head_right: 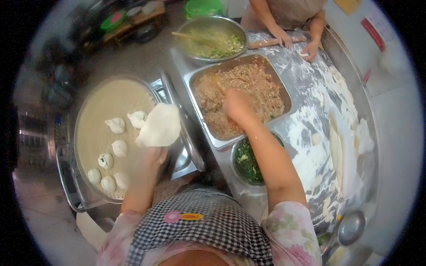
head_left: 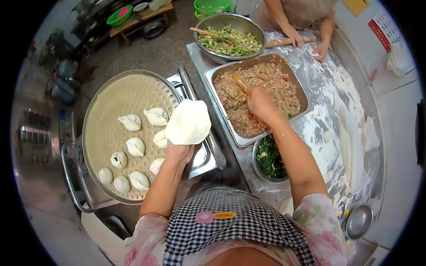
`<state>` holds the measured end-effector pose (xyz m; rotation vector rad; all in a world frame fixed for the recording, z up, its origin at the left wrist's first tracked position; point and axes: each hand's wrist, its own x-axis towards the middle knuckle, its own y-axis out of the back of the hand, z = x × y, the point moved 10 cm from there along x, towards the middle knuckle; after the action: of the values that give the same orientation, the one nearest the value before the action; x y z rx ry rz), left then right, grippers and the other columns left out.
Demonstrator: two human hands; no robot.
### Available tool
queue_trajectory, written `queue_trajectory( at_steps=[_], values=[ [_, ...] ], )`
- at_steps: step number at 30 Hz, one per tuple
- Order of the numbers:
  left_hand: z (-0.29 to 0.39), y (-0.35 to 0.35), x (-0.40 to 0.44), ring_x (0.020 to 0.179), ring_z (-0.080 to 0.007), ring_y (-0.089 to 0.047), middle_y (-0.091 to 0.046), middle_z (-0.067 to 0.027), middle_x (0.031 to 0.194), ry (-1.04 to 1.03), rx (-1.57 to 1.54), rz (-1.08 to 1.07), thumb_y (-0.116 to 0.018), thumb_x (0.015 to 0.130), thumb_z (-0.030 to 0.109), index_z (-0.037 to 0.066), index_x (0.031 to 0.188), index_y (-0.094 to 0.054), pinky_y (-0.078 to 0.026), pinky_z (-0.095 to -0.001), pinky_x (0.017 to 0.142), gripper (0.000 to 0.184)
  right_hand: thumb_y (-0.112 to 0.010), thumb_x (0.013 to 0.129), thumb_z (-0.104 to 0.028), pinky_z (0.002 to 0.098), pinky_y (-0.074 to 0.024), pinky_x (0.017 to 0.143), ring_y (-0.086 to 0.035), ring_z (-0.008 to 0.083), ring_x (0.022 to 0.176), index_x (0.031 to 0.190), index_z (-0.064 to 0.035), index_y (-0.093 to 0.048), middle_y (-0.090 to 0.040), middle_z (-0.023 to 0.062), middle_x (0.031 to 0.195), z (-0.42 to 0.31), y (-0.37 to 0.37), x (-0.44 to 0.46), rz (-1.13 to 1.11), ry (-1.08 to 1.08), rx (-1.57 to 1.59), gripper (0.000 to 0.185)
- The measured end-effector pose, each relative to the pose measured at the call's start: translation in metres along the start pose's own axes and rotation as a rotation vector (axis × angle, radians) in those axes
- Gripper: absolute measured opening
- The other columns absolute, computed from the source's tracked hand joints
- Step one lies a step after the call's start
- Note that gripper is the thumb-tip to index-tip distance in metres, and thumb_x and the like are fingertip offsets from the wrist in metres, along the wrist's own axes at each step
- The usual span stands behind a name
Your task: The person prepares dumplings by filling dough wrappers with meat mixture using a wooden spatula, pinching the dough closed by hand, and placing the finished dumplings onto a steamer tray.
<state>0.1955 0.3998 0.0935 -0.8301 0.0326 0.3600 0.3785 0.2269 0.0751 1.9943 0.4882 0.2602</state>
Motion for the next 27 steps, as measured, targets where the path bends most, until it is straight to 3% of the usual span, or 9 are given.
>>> queue_trajectory(
  at_steps=[6, 12, 16, 18, 20, 22, 24, 26, 27],
  values=[
    [-0.012, 0.027, 0.042, 0.100, -0.0195, -0.060, -0.058, -0.0106, 0.114, -0.010, -0.093, -0.114, -0.061, 0.086, 0.008, 0.002, 0.124, -0.046, -0.051, -0.0318, 0.085, 0.041, -0.049, 0.078, -0.005, 0.0465, -0.0479, 0.075, -0.061, 0.0426, 0.084, 0.089, 0.0008, -0.064, -0.062, 0.0272, 0.084, -0.022, -0.013, -0.008, -0.079, -0.052, 0.105, 0.019],
    [0.004, 0.003, 0.060, 0.082, -0.0147, -0.061, -0.061, -0.0073, 0.092, -0.089, 0.156, -0.150, -0.062, 0.083, 0.007, 0.003, 0.101, -0.056, -0.051, -0.0268, 0.072, 0.019, -0.047, 0.079, -0.004, 0.0460, -0.0464, 0.069, -0.059, 0.0445, 0.078, 0.086, 0.0018, -0.063, -0.060, 0.0279, 0.079, -0.026, -0.036, -0.016, -0.053, -0.021, 0.427, 0.018],
    [0.007, -0.002, 0.063, 0.073, -0.0121, -0.058, -0.059, -0.0048, 0.083, -0.152, 0.299, -0.105, -0.063, 0.082, 0.007, 0.006, 0.089, -0.055, -0.049, -0.0255, 0.063, 0.010, -0.043, 0.083, -0.001, 0.0256, -0.0354, 0.038, -0.043, 0.0089, 0.044, 0.091, 0.0017, -0.061, -0.050, 0.0036, 0.059, -0.015, -0.068, -0.033, -0.212, -0.276, 0.852, 0.020],
    [0.001, 0.003, 0.071, 0.070, -0.0114, -0.058, -0.059, -0.0040, 0.081, -0.195, 0.448, -0.130, -0.063, 0.082, 0.007, 0.006, 0.086, -0.054, -0.048, -0.0253, 0.060, 0.010, -0.043, 0.083, 0.000, 0.0217, -0.0300, 0.035, -0.037, 0.0058, 0.043, 0.102, -0.0001, -0.057, -0.048, 0.0019, 0.062, -0.023, -0.067, -0.047, -0.289, -0.406, 1.188, 0.023],
    [-0.002, 0.004, 0.084, 0.068, -0.0106, -0.057, -0.058, -0.0030, 0.078, -0.279, 0.891, -0.138, -0.063, 0.081, 0.006, 0.007, 0.085, -0.054, -0.047, -0.0248, 0.058, 0.010, -0.043, 0.085, -0.001, 0.0188, -0.0274, 0.034, -0.035, 0.0038, 0.043, 0.112, -0.0008, -0.053, -0.048, 0.0015, 0.065, -0.028, -0.068, -0.057, -0.332, -0.457, 1.449, 0.028],
    [0.003, -0.008, 0.085, 0.067, -0.0101, -0.057, -0.058, -0.0021, 0.077, -0.273, 0.923, -0.120, -0.062, 0.081, 0.006, 0.008, 0.084, -0.053, -0.046, -0.0243, 0.056, 0.010, -0.043, 0.087, -0.001, 0.0170, -0.0277, 0.034, -0.035, 0.0029, 0.043, 0.121, -0.0004, -0.046, -0.049, 0.0023, 0.070, -0.029, -0.067, -0.058, -0.342, -0.419, 1.641, 0.034],
    [0.001, -0.020, 0.083, 0.066, -0.0098, -0.057, -0.058, -0.0015, 0.076, -0.163, 0.543, -0.091, -0.062, 0.081, 0.006, 0.009, 0.083, -0.053, -0.046, -0.0237, 0.056, 0.010, -0.042, 0.090, -0.003, 0.0157, -0.0282, 0.035, -0.036, 0.0026, 0.046, 0.127, -0.0008, -0.041, -0.049, 0.0031, 0.074, -0.037, -0.052, -0.060, -0.381, -0.325, 1.747, 0.037],
    [0.005, -0.053, 0.084, 0.070, -0.0101, -0.058, -0.059, -0.0002, 0.078, -0.212, 0.705, -0.188, -0.060, 0.084, 0.007, 0.009, 0.086, -0.055, -0.048, -0.0244, 0.059, 0.006, -0.042, 0.091, -0.004, 0.0152, -0.0286, 0.036, -0.036, 0.0024, 0.047, 0.129, -0.0009, -0.040, -0.049, 0.0030, 0.074, -0.048, -0.023, -0.067, -0.374, -0.264, 1.824, 0.038],
    [-0.002, -0.066, 0.090, 0.073, -0.0105, -0.059, -0.060, -0.0002, 0.082, -0.171, 0.575, -0.228, -0.060, 0.085, 0.007, 0.008, 0.091, -0.057, -0.048, -0.0246, 0.063, 0.007, -0.042, 0.092, -0.007, 0.0154, -0.0293, 0.038, -0.037, 0.0024, 0.048, 0.131, -0.0009, -0.040, -0.049, 0.0031, 0.076, -0.049, -0.013, -0.069, -0.356, -0.207, 1.822, 0.039]
  ],
)
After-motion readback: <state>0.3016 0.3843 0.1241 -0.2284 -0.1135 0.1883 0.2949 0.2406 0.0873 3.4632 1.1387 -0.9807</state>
